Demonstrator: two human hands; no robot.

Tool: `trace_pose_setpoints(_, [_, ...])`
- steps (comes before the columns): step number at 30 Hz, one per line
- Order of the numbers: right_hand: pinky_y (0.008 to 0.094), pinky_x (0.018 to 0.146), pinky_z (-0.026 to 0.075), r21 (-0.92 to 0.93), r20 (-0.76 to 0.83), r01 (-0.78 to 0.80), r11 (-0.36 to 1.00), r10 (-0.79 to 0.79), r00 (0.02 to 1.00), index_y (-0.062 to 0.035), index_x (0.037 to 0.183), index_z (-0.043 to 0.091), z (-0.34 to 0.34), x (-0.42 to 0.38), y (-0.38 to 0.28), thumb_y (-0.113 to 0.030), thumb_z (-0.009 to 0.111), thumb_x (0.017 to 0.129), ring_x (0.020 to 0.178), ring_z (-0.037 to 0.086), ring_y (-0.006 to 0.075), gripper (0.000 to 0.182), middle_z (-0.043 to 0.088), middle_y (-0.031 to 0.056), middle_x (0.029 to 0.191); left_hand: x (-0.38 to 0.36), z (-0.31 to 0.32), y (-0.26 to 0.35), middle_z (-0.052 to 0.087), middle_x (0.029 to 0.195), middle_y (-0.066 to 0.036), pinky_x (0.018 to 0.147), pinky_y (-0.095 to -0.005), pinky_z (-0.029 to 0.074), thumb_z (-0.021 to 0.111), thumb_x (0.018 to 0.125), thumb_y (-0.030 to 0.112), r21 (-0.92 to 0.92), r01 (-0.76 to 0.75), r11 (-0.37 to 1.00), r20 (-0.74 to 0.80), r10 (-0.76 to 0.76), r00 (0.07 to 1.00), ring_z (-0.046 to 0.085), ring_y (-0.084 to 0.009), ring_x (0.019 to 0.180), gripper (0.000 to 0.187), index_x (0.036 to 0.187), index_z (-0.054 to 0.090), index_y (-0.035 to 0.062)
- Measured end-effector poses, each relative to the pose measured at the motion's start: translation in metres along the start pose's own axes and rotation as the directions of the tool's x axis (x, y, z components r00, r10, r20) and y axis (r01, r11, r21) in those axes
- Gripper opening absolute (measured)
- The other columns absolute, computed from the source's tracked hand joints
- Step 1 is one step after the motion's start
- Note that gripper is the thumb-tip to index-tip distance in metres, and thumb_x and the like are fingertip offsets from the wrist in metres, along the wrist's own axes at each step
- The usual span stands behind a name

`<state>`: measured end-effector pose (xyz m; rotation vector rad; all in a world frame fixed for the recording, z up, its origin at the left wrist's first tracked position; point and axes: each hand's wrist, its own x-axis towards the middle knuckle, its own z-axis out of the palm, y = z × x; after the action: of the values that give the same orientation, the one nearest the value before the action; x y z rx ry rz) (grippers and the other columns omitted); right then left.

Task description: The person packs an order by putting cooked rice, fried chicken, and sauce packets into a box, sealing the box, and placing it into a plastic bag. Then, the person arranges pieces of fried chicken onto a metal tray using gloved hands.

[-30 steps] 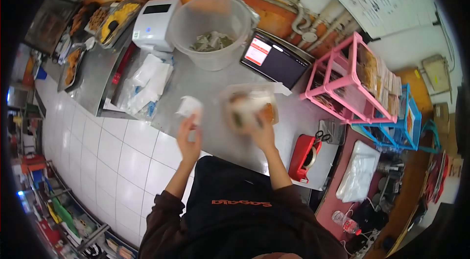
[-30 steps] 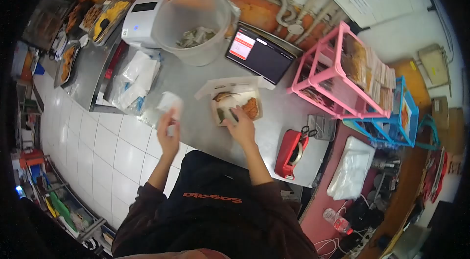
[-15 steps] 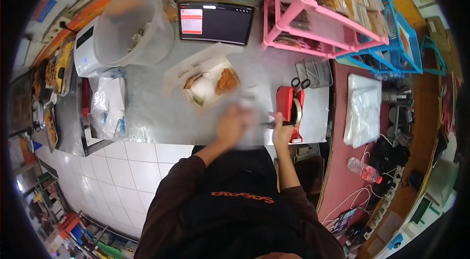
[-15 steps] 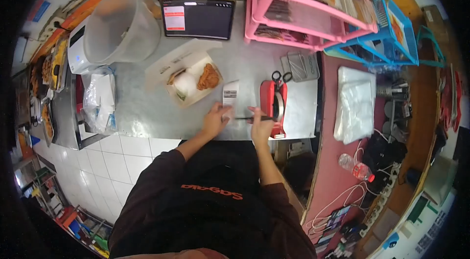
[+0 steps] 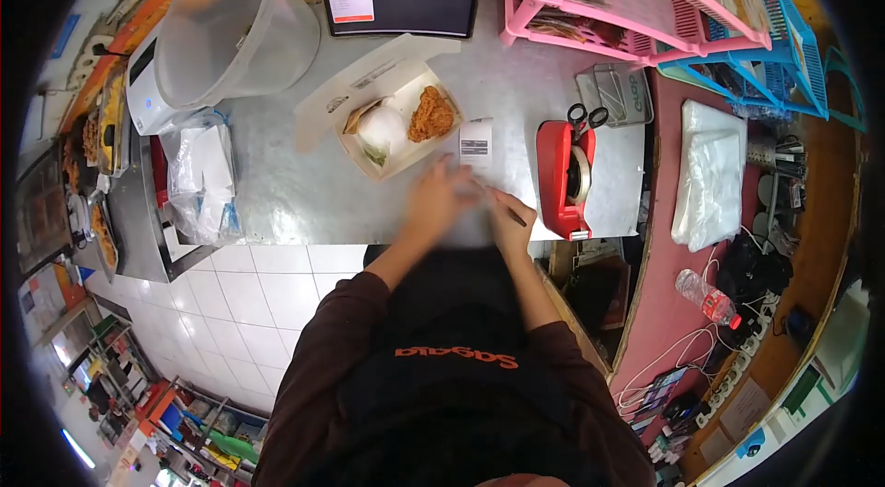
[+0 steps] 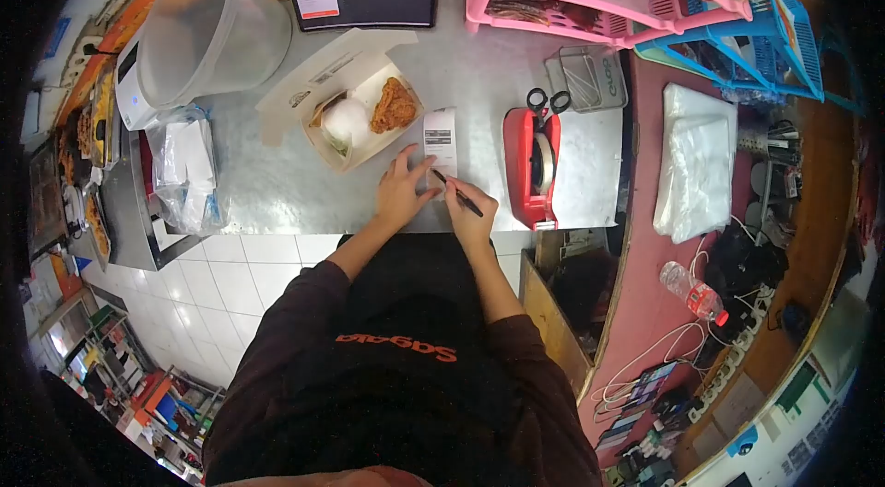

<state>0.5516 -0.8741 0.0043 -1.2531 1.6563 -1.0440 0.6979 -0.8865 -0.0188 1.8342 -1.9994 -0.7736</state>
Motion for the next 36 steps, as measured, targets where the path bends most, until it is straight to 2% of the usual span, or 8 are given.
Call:
trace_pose_setpoints(4, [0.0235,0.057,0.047,-0.071,-0.137,-0.033,0.997,0.023,0.99,0.0016,0.087,0.067,0.002,-0.002,0.004,-0.007,0.064,0.077,0.061,0.061,0.0127,0.014,0.064,0.0121,0.07,0.001,0.0,-0.001,0.038,0.128,-0.009,0.083,-0.0391,0.044,0.073,0.064,0.03,0.012,-0.022,1.0,-0.011,0.022,1.0,0.047,-0.029,0.109,0.058,0.117,0.054,0.0196])
trace_pose_setpoints(7, [0.0234,0.056,0.047,-0.035,-0.016,0.025,0.999,-0.025,1.0,0.0017,0.087,0.067,0.007,-0.003,-0.001,-0.007,0.064,0.076,0.06,0.061,0.0117,0.014,0.065,0.0117,0.071,0.0,0.002,-0.004,0.038,0.128,-0.009,0.083,-0.0389,0.045,0.074,0.063,0.03,0.017,-0.044,0.999,-0.016,0.044,0.999,0.047,-0.029,0.108,0.059,0.118,0.053,0.0199])
trace_pose_setpoints(11, [0.0228,0.056,0.046,-0.055,-0.142,0.015,0.998,-0.023,0.99,0.0011,0.086,0.067,0.007,-0.006,0.001,-0.006,0.064,0.076,0.058,0.06,0.012,0.012,0.064,0.0123,0.068,-0.001,0.004,-0.007,0.038,0.128,-0.009,0.082,-0.0396,0.045,0.073,0.063,0.03,0.016,-0.053,0.998,-0.029,0.054,0.998,0.048,-0.0293,0.108,0.06,0.118,0.052,0.0203])
trace_pose_setpoints(17, [0.0231,0.056,0.047,-0.05,-0.056,0.034,0.998,-0.037,0.998,0.0015,0.084,0.067,0.008,-0.01,0.001,-0.005,0.064,0.075,0.06,0.061,0.012,0.011,0.065,0.0118,0.07,0.0,0.003,-0.006,0.038,0.127,-0.009,0.082,-0.0398,0.045,0.074,0.063,0.031,0.023,-0.07,0.997,-0.037,0.071,0.997,0.048,-0.0299,0.107,0.06,0.118,0.052,0.0194])
trace_pose_setpoints(20, [0.023,0.056,0.047,-0.05,-0.189,-0.033,0.998,0.023,0.982,0.0013,0.085,0.066,0.007,-0.009,0.009,-0.004,0.064,0.075,0.06,0.061,0.0119,0.012,0.065,0.0115,0.071,0.0,0.002,-0.006,0.038,0.127,-0.01,0.081,-0.0398,0.046,0.074,0.062,0.032,0.038,-0.068,0.997,-0.032,0.069,0.997,0.048,-0.0298,0.107,0.061,0.118,0.052,0.0189])
trace_pose_setpoints(23, [0.0226,0.055,0.046,-0.038,-0.106,0.035,0.999,-0.039,0.994,0.0011,0.086,0.066,0.006,-0.011,0.003,-0.004,0.064,0.075,0.059,0.06,0.011,0.012,0.065,0.0111,0.071,0.001,0.003,-0.008,0.039,0.127,-0.01,0.081,-0.0396,0.046,0.075,0.061,0.032,0.018,-0.071,0.997,-0.02,0.071,0.997,0.048,-0.0295,0.107,0.062,0.118,0.052,0.0192])
trace_pose_setpoints(34, [0.023,0.053,0.045,-0.026,-0.114,-0.034,0.999,0.031,0.993,0.0006,0.085,0.067,-0.003,-0.012,0.012,-0.005,0.065,0.075,0.057,0.058,0.0104,0.012,0.063,0.0096,0.067,0.0,0.002,-0.008,0.038,0.127,-0.01,0.082,-0.0394,0.045,0.075,0.06,0.033,0.035,-0.081,0.996,-0.019,0.082,0.996,0.048,-0.0295,0.106,0.065,0.119,0.051,0.0194])
trace_pose_setpoints(36, [0.0227,0.054,0.045,-0.113,-0.141,-0.036,0.993,0.02,0.99,0.0007,0.084,0.067,-0.008,-0.01,0.007,-0.006,0.065,0.075,0.057,0.058,0.0106,0.011,0.063,0.0098,0.066,0.0,0.002,-0.008,0.037,0.127,-0.01,0.082,-0.0397,0.045,0.075,0.06,0.033,0.034,-0.083,0.996,-0.021,0.084,0.996,0.048,-0.0297,0.106,0.065,0.119,0.051,0.0196])
